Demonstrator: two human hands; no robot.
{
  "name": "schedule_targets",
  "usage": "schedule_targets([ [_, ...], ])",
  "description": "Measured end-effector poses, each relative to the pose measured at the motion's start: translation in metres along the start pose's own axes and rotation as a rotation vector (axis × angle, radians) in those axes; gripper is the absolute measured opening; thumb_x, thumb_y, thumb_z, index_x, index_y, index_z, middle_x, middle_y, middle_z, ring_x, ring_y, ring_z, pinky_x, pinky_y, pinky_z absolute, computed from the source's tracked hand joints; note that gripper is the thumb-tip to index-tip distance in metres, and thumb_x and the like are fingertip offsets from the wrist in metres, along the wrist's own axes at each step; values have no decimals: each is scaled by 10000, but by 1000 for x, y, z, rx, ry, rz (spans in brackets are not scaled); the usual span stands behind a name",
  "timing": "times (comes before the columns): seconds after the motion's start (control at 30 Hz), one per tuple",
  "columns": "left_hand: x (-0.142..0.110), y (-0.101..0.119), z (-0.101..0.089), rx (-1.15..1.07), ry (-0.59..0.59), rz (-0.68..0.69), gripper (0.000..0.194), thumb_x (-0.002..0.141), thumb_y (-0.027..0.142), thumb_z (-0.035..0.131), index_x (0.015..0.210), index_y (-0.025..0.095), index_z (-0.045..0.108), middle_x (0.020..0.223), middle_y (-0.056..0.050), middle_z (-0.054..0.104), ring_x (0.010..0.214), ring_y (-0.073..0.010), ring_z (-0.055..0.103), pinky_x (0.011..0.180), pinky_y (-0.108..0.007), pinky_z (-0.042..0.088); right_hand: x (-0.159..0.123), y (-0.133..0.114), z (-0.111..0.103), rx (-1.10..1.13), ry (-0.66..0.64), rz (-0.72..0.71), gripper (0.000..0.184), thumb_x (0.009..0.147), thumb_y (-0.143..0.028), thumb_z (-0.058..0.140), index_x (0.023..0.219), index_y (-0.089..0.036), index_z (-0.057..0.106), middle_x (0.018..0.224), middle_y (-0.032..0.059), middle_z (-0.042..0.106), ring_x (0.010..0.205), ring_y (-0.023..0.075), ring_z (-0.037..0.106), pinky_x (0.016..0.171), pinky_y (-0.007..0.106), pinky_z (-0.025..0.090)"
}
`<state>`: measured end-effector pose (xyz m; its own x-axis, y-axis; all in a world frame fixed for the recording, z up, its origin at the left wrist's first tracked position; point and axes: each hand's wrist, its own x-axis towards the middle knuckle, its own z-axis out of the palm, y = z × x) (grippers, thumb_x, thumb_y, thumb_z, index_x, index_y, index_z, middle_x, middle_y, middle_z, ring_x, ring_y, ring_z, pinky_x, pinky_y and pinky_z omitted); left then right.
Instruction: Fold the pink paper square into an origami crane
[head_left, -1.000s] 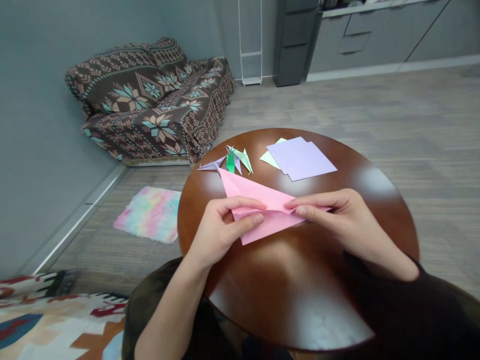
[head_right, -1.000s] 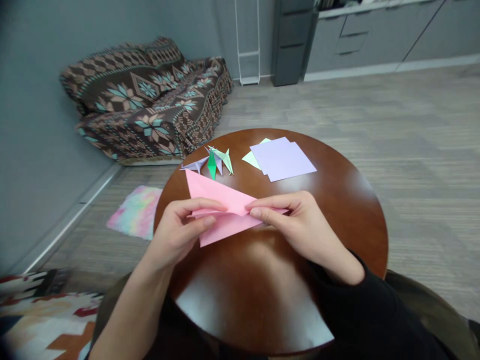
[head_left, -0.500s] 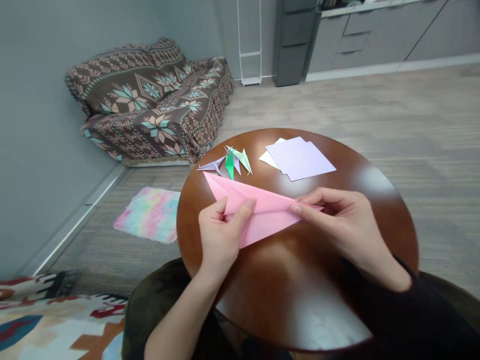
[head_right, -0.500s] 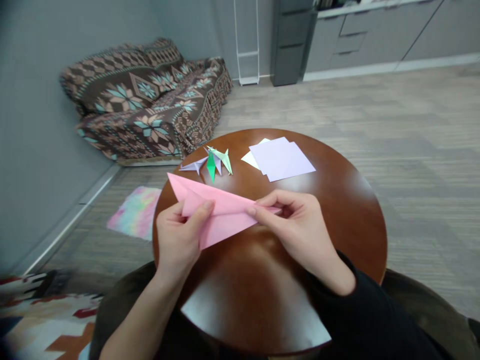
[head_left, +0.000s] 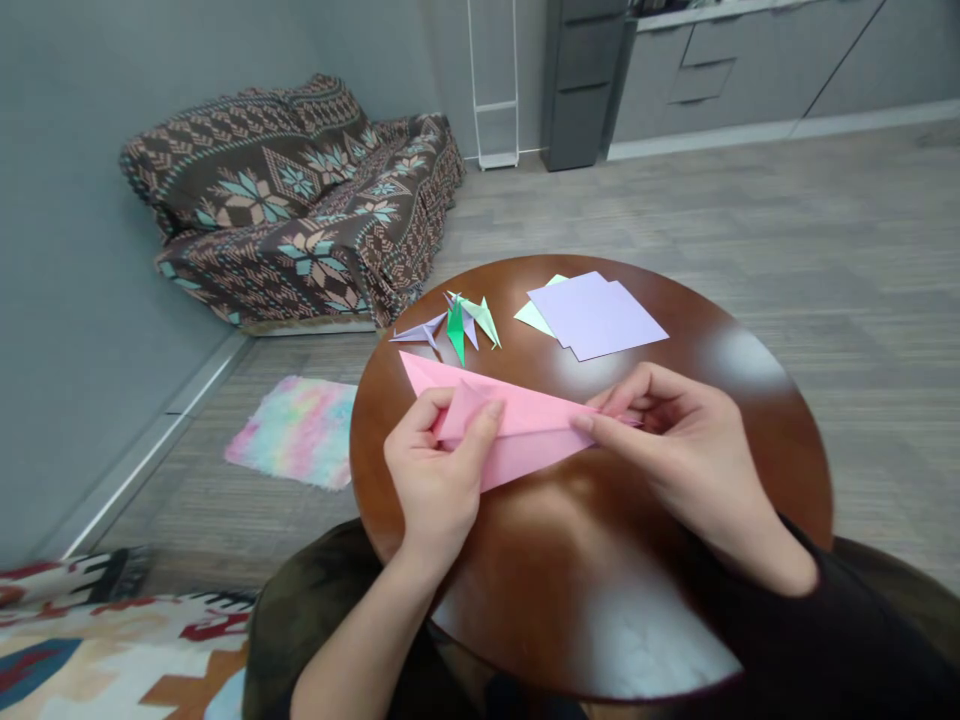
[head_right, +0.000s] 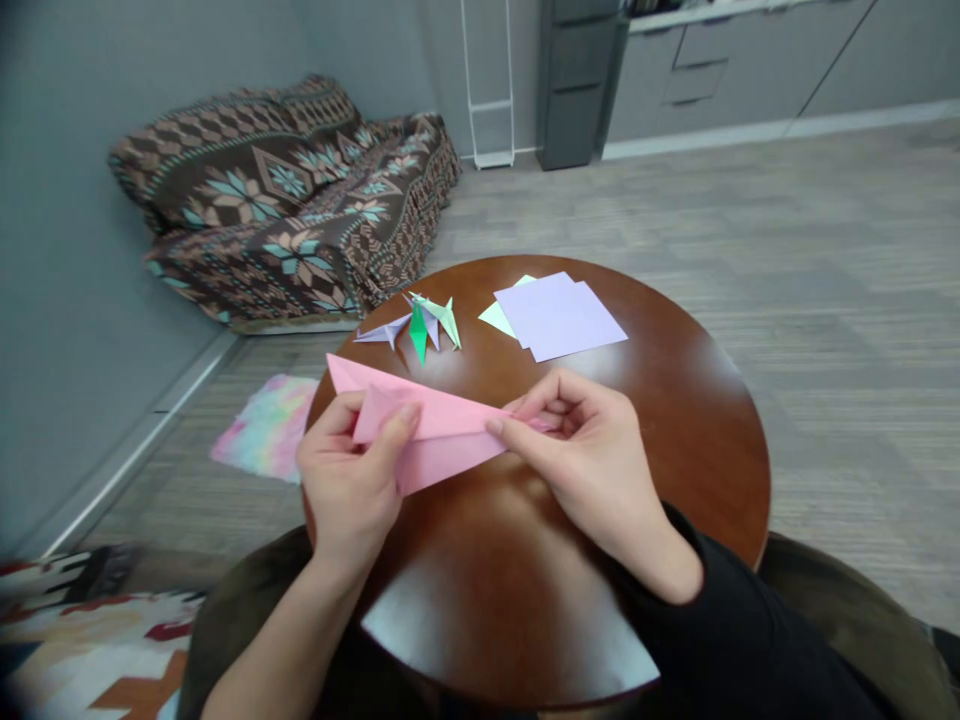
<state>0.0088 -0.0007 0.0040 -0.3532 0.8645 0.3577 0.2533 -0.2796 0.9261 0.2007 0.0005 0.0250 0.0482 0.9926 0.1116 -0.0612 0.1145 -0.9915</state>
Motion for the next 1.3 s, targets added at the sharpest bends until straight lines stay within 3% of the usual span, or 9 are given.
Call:
schedule_targets([
  [0.47,0,-3,1,25,45,44,204,819,341,822,788,175,707,708,28,652,650,-123,570,616,-221,464,0,3,0,-3,10,-12,304,698,-242,945,689,-192,645,693,21,771,583,102,655,538,162,509],
  [0.57,1,-6,3,16,122,99,278,764,307,872,963,193,715,910,4,706,805,-149,646,747,-238,524,-2,3,3,1,27,-55,264,740,-200,910,743,-193,646,678,-1,753,584,83,657,539,136,501],
  [0.63,1,-5,4,-122,132,82,542,724,310,914,1206,246,674,1151,-23,708,949,-178,679,847,-266,551,-3,2,4,5,53,-95,245,739,-155,900,763,-193,659,667,-18,739,582,73,659,539,121,501],
  [0.73,-2,3,8,-545,4,-29,694,757,503,875,1369,327,599,1324,-46,664,1136,-249,678,960,-343,575,-2,4,4,64,93,-117,248,728,-121,904,796,-199,679,675,-30,742,590,69,673,556,118,517],
  [0.83,-15,17,15,-929,-326,-259,780,845,828,531,1371,262,635,1401,-126,646,1380,-375,545,1077,-507,540,2,7,1,226,115,-62,258,724,-153,924,827,-206,693,687,-27,763,600,75,687,593,136,544],
  [0.9,-28,25,22,-1019,-445,-322,928,755,918,510,1381,245,636,1452,-148,613,1483,-416,429,1135,-564,484,5,9,-1,344,131,-8,264,723,-170,931,837,-207,697,664,-32,761,582,70,678,598,139,549],
  [1.0,-48,29,34,-1058,-477,-349,681,749,600,828,1330,275,683,1433,-125,633,1447,-382,485,1191,-532,431,2,9,1,428,144,31,260,732,-172,928,843,-208,696,648,-39,759,549,65,666,567,135,547],
  [1.1,-56,30,45,-1006,-393,-418,436,823,386,831,1236,276,745,1308,-104,710,1348,-305,582,1186,-455,435,-6,5,9,416,113,38,255,741,-190,926,838,-213,691,665,-36,769,539,77,687,544,141,563],
  [1.3,-41,34,54,-926,-89,-616,125,813,257,852,881,162,807,870,-54,758,864,-180,700,948,-350,566,-19,-2,23,205,146,-129,280,691,-132,940,834,-203,709,734,-11,799,636,114,769,632,145,628],
])
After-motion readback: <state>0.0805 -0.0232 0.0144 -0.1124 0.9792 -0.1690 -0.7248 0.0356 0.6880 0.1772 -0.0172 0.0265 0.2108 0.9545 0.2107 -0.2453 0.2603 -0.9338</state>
